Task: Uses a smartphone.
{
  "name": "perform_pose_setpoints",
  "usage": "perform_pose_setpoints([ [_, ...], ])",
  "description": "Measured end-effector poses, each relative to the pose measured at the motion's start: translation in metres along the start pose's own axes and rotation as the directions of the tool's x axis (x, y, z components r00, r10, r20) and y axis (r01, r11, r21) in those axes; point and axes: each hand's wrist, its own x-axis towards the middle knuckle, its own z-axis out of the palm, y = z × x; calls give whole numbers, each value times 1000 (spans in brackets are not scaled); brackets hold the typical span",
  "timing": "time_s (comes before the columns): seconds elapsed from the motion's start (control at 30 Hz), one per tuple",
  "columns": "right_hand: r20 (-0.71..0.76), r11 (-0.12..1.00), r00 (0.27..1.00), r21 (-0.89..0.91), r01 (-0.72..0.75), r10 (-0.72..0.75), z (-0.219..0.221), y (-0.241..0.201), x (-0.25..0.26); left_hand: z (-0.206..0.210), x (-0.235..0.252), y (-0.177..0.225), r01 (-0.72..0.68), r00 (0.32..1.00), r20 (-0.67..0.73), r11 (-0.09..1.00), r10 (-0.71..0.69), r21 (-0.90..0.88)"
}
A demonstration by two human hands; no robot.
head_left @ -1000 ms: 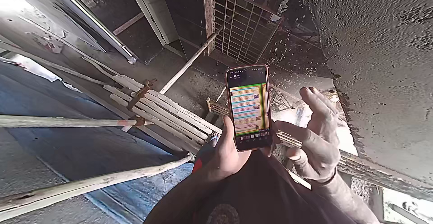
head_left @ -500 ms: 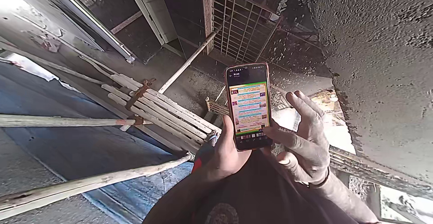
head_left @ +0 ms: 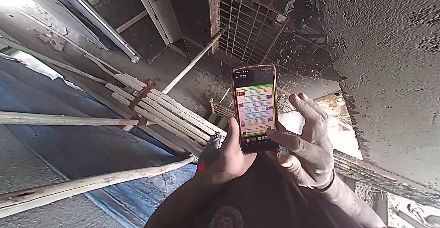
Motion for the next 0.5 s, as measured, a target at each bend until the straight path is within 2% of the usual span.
perform_pose_setpoints([
  [0.5, -25, 1000, 1000, -22, -3, 2, 2, 1, 1, -1, 0, 0, -2, 1000, 7, 1000, 3, -12],
])
